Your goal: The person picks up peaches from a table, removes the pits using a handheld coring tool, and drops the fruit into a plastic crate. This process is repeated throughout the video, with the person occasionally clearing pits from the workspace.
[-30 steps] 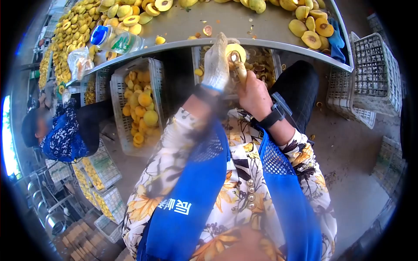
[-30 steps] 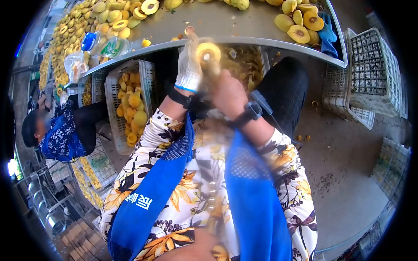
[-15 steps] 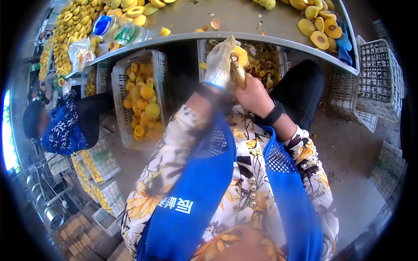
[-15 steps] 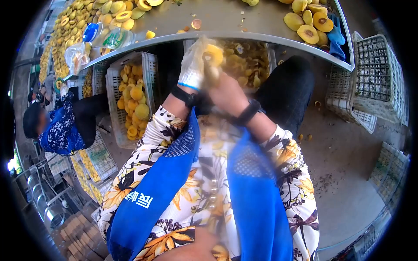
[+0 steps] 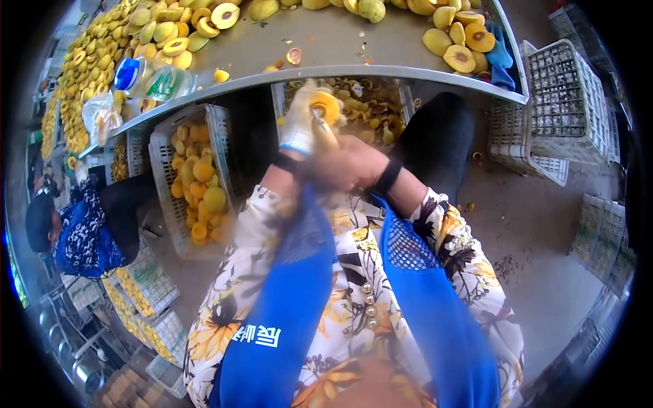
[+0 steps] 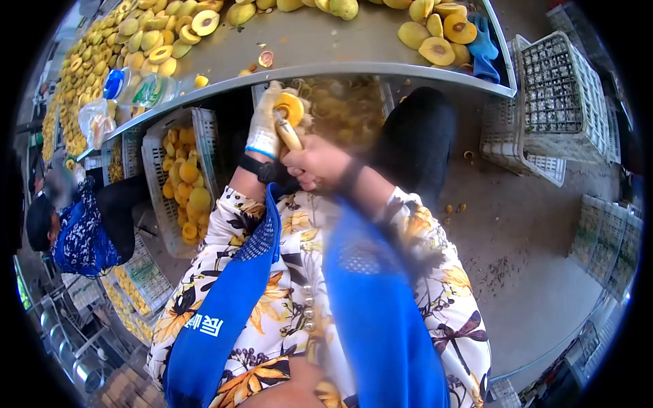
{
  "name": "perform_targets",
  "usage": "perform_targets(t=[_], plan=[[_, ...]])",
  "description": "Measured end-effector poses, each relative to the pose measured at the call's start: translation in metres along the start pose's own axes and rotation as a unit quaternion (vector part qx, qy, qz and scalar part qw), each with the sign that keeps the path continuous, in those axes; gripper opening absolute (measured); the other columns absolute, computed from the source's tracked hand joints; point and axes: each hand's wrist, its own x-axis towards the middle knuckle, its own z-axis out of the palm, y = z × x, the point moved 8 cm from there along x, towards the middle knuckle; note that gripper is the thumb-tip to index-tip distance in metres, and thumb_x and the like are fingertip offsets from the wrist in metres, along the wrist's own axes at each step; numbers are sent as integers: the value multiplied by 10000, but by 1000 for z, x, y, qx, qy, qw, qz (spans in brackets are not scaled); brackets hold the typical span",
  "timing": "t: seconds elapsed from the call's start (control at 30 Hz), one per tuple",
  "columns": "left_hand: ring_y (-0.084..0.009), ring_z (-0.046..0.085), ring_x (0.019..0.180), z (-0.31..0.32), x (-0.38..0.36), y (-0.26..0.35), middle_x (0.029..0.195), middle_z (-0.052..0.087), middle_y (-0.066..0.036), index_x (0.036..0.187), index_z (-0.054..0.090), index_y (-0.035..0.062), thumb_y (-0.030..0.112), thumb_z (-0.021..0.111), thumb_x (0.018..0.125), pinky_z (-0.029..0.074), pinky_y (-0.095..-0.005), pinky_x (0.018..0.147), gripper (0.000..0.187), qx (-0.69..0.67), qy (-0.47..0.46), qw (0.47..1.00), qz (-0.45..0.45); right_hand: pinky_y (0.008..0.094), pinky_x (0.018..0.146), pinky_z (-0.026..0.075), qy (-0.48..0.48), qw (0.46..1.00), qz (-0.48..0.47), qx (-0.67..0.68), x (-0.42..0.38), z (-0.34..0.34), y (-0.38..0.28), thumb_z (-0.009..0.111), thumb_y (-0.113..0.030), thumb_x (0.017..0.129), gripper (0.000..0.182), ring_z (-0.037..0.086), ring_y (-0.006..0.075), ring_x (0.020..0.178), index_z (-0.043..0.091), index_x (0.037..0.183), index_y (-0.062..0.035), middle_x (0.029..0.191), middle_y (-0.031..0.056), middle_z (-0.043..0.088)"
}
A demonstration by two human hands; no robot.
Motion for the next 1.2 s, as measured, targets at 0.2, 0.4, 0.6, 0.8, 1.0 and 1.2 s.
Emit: perform_targets(t=[0.2, 0.4, 0.6, 0.8, 1.0, 1.2], plan=[[-232, 583, 577, -50, -11, 32, 777, 607, -113, 862, 552, 102, 553, 446, 840, 469, -287, 405, 464, -40, 12, 998, 42, 215, 344, 312, -49, 996, -13, -80, 17, 31, -7, 552, -72, 773, 103, 358, 51, 388, 466, 827, -57, 589, -11, 444], [-221, 575, 705, -227, -48, 124, 792, 609, -85, 856, 582, 51, 494, 448, 832, 474, -333, 646, 464, -93, -15, 985, 147, 197, 327, 289, -24, 999, -22, -29, 15, 2, -5, 552, -110, 803, 91, 351, 48, 359, 485, 836, -58, 574, -6, 445], [-314, 525, 1046, -191, -114, 224, 1123, 562, -182, 1065, 607, 59, 410, 595, 770, 391, -361, 909, 459, 688, 487, 473, 255, 392, 660, 490, 157, 790, -90, -586, 58, -79, 36, 578, -172, 737, 272, 600, 335, 703, 576, 918, 30, 770, 191, 618], [-230, 503, 1099, 99, 26, 156, 1183, 545, -80, 1093, 593, 163, 319, 610, 750, 396, -319, 933, 377, 770, 112, 378, 502, 430, 530, 455, 161, 747, -130, -632, 52, -87, 33, 542, -222, 789, 330, 577, 363, 609, 445, 1038, -28, 669, 210, 564], [-314, 475, 1032, 199, 162, 52, 1111, 487, -138, 1038, 588, 229, 122, 444, 809, 464, -398, 805, 290, 882, -20, 210, 421, 443, 554, 456, 262, 801, -129, -522, -25, -90, -13, 565, -177, 758, 250, 563, 387, 625, 528, 933, -3, 674, 227, 542], [-166, 613, 804, 180, 115, 96, 926, 629, -65, 1060, 604, 177, 214, 615, 739, 501, -291, 625, 324, 671, -80, 671, 306, 381, 526, 470, 357, 839, -181, -369, -73, -80, -65, 623, -170, 763, 231, 588, 389, 628, 514, 899, -19, 669, 237, 572]])
